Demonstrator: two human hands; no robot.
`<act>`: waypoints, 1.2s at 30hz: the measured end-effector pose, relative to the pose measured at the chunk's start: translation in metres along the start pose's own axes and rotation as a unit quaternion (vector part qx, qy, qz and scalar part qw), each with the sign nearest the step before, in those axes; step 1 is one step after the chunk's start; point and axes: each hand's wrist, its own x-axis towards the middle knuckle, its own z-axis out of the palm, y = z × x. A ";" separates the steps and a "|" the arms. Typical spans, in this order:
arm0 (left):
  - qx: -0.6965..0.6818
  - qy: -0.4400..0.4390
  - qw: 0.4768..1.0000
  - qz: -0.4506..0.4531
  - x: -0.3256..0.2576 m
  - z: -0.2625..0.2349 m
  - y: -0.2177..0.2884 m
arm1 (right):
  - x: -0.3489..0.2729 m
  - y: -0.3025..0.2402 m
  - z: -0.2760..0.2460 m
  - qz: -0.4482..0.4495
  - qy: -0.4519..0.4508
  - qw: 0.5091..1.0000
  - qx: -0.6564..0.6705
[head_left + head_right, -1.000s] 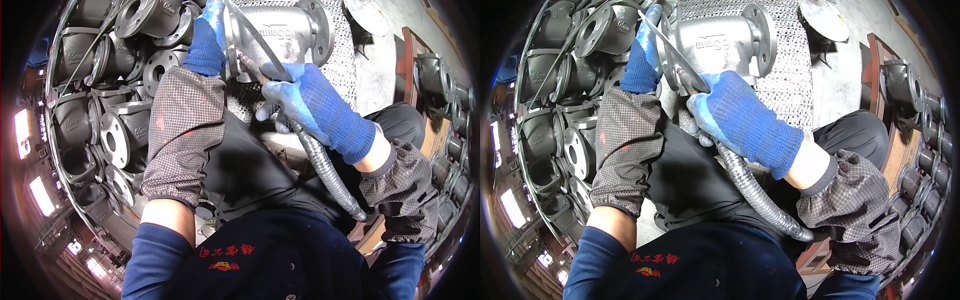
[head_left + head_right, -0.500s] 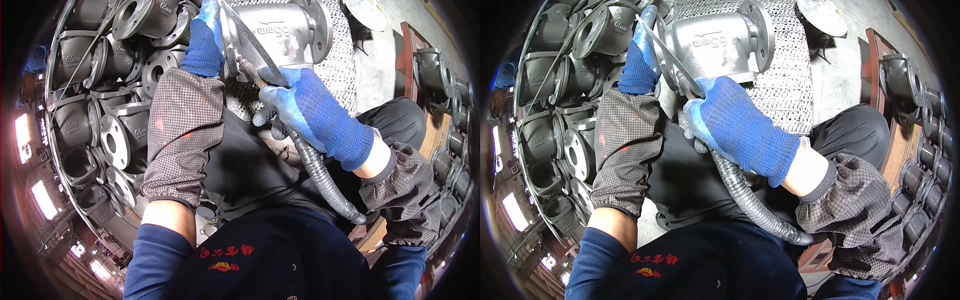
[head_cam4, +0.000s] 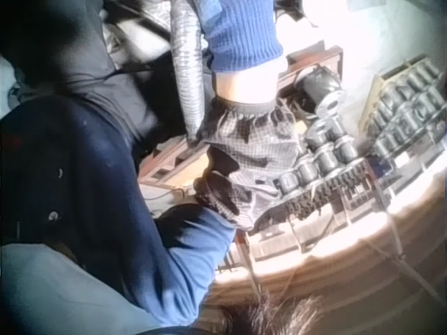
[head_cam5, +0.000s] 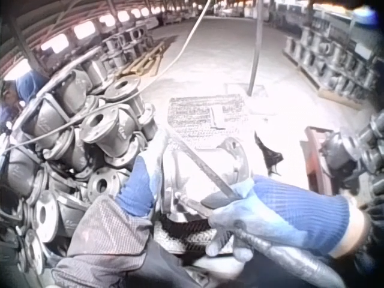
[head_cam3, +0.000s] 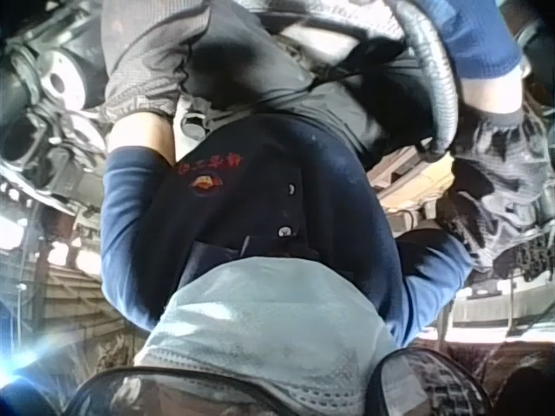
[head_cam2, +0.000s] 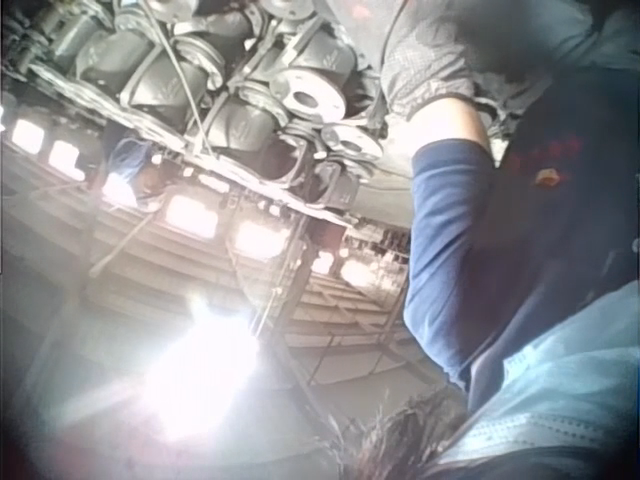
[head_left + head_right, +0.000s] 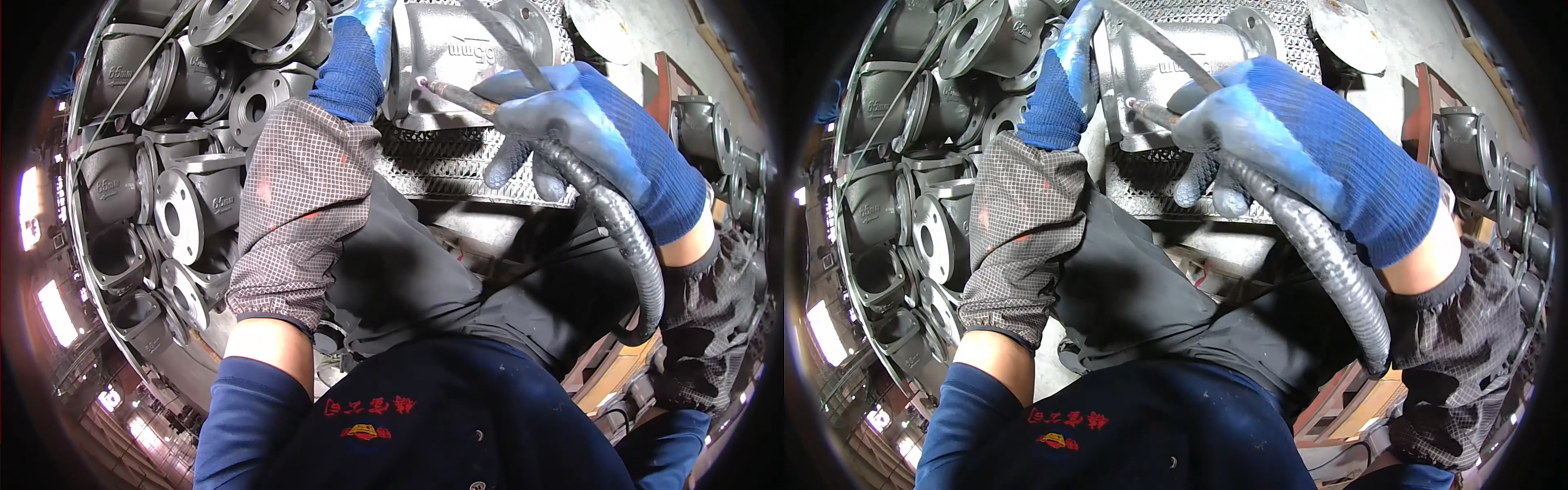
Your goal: The person picks up a metal pipe fitting from a pile and places it on a work surface. Using a rotary tool, they grind the inner and outer surfaces of the fitting, turning and repositioning the object by hand to reach different areas.
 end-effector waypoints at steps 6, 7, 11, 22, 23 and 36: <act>0.004 0.007 1.000 0.007 -0.002 -0.002 0.000 | 0.008 0.006 -0.004 0.030 -0.032 0.998 0.041; 0.005 0.008 1.000 0.008 -0.003 -0.002 0.000 | 0.009 0.008 -0.003 0.036 -0.035 0.998 0.049; 0.008 0.011 1.000 0.010 -0.004 -0.003 0.000 | 0.012 0.013 -0.004 0.046 -0.047 0.995 0.079; 0.024 0.021 0.999 0.016 -0.005 -0.005 0.001 | 0.018 0.024 -0.007 0.058 -0.074 0.987 0.133; 0.025 0.022 0.999 0.016 -0.006 -0.005 0.001 | 0.019 0.024 -0.007 0.058 -0.076 0.986 0.136; 0.038 0.031 0.999 0.022 -0.007 -0.005 0.001 | 0.020 0.030 -0.008 0.064 -0.093 0.980 0.165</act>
